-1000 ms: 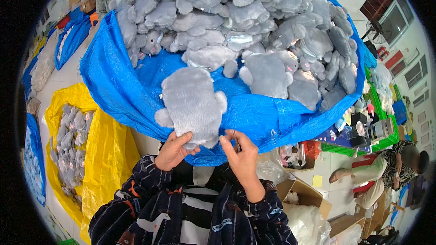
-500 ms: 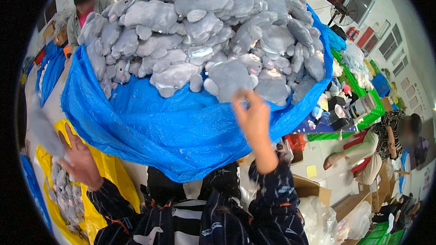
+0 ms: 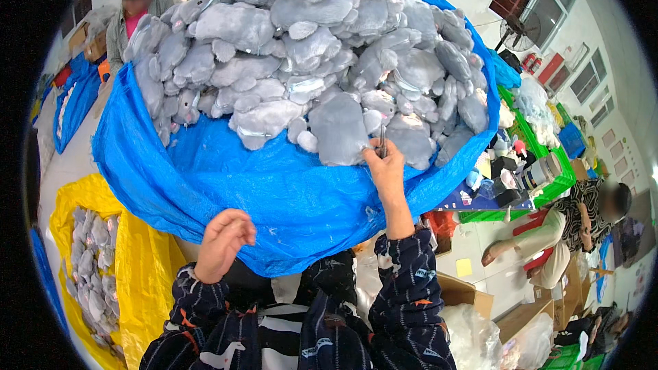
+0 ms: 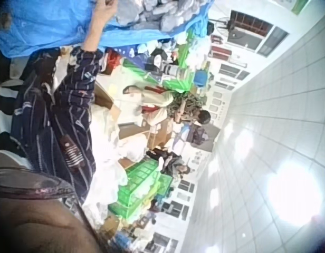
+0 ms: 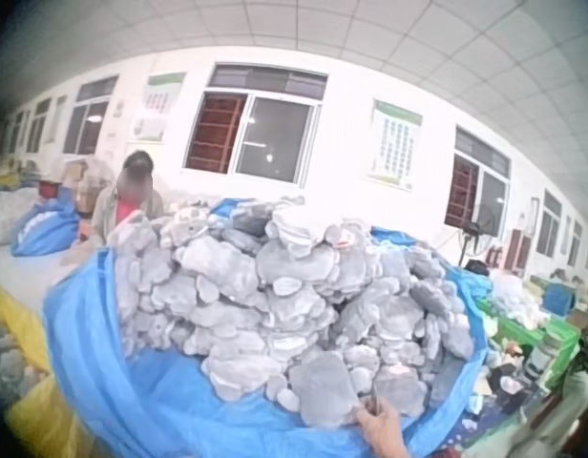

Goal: The person uses shears to trim loose threads and excess fabric from small gray stuffed toys. They pick up each toy from a large blue bag, trim around the edges and face, then place the finished toy back into the bag. The process is repeated for multiple toys.

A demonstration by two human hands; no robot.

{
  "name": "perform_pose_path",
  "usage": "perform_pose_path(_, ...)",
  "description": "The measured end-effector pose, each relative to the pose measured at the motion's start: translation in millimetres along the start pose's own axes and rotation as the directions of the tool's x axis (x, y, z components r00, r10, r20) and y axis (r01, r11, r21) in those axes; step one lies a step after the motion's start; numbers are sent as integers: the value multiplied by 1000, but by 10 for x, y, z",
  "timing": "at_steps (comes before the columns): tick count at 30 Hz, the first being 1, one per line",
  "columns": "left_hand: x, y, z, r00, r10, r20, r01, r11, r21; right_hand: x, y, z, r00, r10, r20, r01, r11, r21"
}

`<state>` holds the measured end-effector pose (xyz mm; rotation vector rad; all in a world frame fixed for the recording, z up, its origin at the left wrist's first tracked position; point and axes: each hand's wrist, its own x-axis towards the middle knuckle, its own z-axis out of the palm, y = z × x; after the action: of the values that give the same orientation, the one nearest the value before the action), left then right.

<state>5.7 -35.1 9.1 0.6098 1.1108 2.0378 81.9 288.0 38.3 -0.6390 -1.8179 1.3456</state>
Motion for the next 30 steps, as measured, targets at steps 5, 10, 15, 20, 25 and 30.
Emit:
perform_pose_path(5,173,-112,179,993,-100,66,95,992,80,-251,-380,42,933,-358,-27,345,916,-205)
perform_pose_path(10,290,-169,300,994,-83,70,90,992,-89,-810,-669,378,710,-673,207,704,672,-230)
perform_pose_path(15,341,-159,306,966,-163,203,219,930,-295,-1298,-752,548,677,-660,326,676,733,82)
perform_pose_path(20,202,-103,101,979,-142,149,163,977,-139,-1494,-799,648,560,-715,419,646,693,321)
perform_pose_path(25,55,120,170,996,-26,-81,24,999,-30,-1734,-438,518,722,-306,620,302,946,115)
perform_pose_path(30,89,-126,-12,996,-42,-80,53,989,139,-1722,-190,447,704,-226,674,286,958,23)
